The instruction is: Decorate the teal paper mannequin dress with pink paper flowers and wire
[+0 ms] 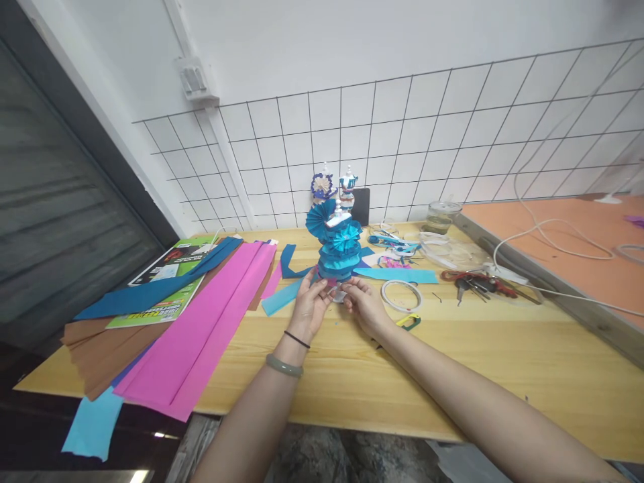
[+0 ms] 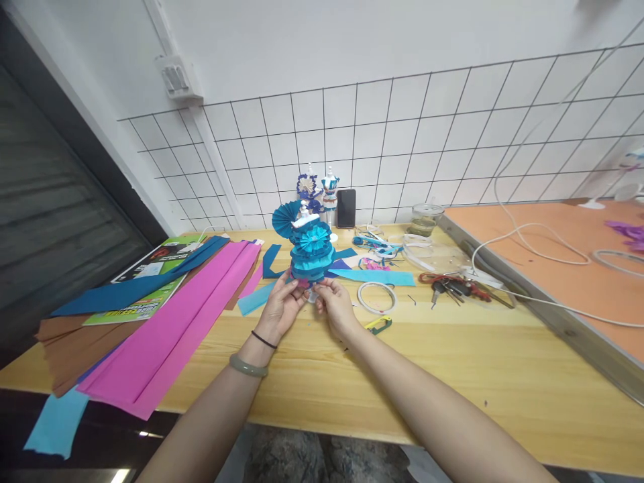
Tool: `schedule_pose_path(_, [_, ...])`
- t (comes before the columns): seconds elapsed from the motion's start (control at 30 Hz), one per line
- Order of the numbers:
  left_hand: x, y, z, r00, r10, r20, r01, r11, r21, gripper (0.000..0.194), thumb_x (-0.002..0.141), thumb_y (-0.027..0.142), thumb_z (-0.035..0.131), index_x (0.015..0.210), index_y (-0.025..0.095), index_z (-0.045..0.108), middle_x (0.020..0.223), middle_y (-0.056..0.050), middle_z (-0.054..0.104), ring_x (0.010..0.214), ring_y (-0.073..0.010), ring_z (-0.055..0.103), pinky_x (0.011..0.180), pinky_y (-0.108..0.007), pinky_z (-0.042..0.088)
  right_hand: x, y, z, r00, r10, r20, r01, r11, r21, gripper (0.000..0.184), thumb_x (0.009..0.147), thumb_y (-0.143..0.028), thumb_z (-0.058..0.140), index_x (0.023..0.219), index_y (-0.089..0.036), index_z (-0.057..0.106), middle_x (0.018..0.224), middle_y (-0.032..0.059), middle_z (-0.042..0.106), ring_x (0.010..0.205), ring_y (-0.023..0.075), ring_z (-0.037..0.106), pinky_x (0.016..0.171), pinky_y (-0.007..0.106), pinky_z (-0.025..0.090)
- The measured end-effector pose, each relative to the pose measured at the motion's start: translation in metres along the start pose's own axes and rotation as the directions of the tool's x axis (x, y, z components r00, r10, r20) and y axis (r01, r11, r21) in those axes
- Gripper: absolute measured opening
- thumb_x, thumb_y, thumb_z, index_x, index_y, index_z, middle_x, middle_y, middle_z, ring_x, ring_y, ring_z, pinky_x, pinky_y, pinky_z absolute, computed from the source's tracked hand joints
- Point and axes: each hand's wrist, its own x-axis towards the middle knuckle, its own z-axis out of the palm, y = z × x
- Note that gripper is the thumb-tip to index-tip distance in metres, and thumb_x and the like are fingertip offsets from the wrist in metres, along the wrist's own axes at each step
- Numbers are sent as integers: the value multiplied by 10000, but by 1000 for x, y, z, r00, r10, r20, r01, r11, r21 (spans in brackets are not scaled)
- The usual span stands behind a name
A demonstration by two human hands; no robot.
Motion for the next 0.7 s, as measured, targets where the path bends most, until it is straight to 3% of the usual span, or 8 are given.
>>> schedule_pose_path(0.3, [-6,6,3,1000,-29,-10,29,999,-27,531,669,75,583,1136,274,426,880,-4,599,800,-136,592,753,-310,429,1,-3,-1,997,11,-80,-7,999,52,262,584,-245,655,777,-179,492,539,-76,516,328,26,365,298,147,271])
schedule_pose_path(0.53, [-7,6,4,999,-25,-39,25,1000,8,548,639,68,611,1118,265,433,895,-13,612,791,-139,603,734,-291,425,6,-6,-8,990,-14,-138,29,994,101,256,611,-266,627,802,-200,468,425,-131,337,319,34,298,298,136,230])
schedule_pose_path(0.7, [-6,8,4,998,-13,-61,12,1000,-25,533,639,61,574,1115,254,429,930,-32,615,804,-140,599,714,-284,435,8,-11,-11,984,-60,-166,79,991,111,241,613,-235,608,800,-207,459,434,-134,314,323,24,264,312,130,224])
